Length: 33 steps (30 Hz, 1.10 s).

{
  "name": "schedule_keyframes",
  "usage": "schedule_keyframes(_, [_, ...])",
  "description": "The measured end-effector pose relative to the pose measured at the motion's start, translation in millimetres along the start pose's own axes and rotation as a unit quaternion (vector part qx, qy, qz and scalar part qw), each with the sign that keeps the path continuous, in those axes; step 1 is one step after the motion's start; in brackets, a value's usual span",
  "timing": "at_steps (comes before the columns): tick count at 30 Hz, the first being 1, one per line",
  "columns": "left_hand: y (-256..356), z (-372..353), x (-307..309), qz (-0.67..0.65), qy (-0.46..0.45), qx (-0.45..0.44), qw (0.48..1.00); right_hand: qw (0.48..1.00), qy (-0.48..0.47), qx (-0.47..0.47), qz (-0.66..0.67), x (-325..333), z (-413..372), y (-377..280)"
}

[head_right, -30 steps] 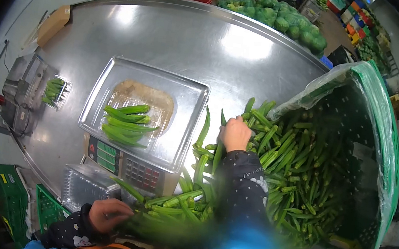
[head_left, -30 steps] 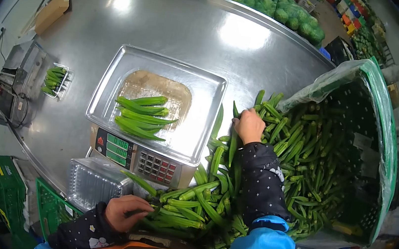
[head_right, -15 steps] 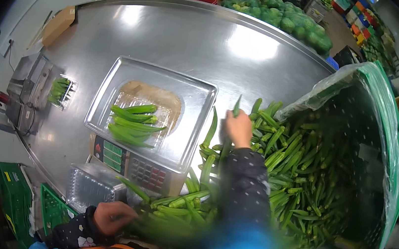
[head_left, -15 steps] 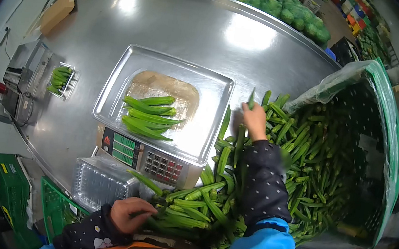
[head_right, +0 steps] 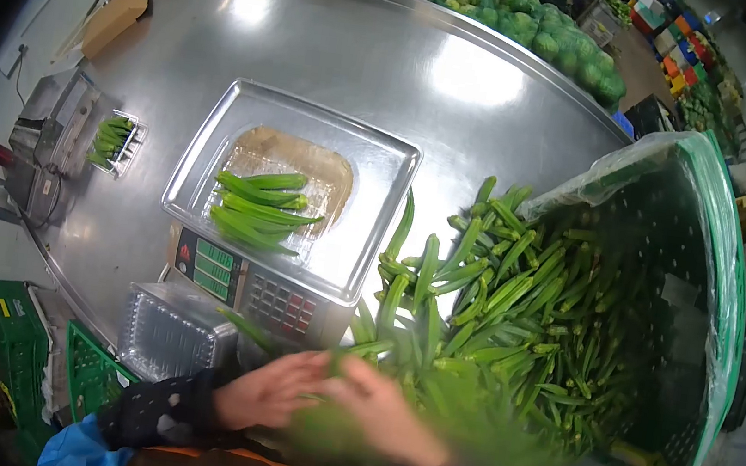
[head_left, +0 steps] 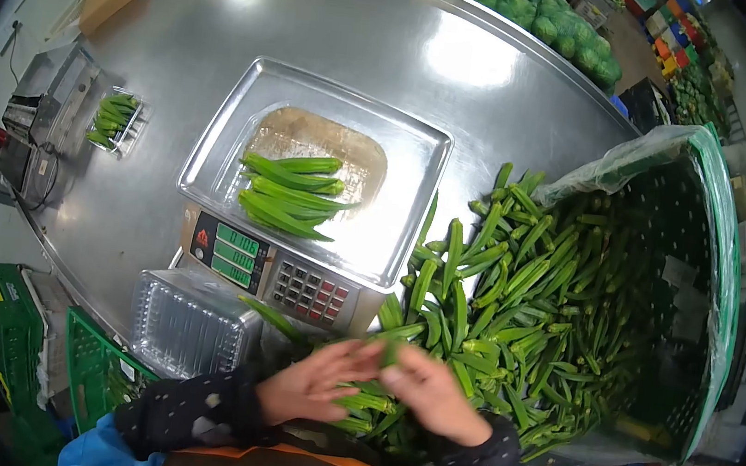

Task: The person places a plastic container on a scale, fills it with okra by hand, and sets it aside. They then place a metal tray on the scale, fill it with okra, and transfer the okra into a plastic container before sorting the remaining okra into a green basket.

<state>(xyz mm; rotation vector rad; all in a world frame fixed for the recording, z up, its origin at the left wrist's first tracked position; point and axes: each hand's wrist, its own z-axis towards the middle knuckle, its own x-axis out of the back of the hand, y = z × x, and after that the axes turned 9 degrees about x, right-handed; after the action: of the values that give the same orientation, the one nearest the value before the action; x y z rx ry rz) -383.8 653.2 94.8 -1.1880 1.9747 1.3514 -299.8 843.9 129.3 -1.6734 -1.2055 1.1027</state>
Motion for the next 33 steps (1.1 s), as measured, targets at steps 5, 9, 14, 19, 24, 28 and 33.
schedule_keyframes(5, [-4.6,13.6,-11.5,0.029,0.004,0.126,0.992,0.879,0.223,0.188,-0.377,59.3,50.1,-6.0])
schedule_keyframes(9, [-18.2,6.6,2.2,0.011,0.024,0.149,0.988,0.791,0.298,0.12,-0.521,105.2,95.3,35.0])
schedule_keyframes(14, [-9.1,-7.4,9.9,-0.047,0.054,0.154,0.985,0.866,0.241,0.051,-0.435,134.0,80.7,39.9])
schedule_keyframes(19, [-21.0,-6.1,21.4,-0.074,0.086,0.105,0.988,0.986,0.155,0.001,-0.063,90.9,-17.4,-4.1])
schedule_keyframes(24, [-24.3,1.1,18.2,-0.103,0.053,0.105,0.988,0.969,0.007,-0.087,-0.232,74.4,-62.9,10.1])
schedule_keyframes(28, [-21.3,2.1,9.5,-0.088,0.121,0.109,0.983,0.927,0.057,0.053,-0.367,60.4,-38.1,0.2])
schedule_keyframes(33, [-4.0,34.3,-3.1,0.674,0.165,-0.11,0.712,0.851,-0.016,0.216,-0.478,36.9,37.1,30.1])
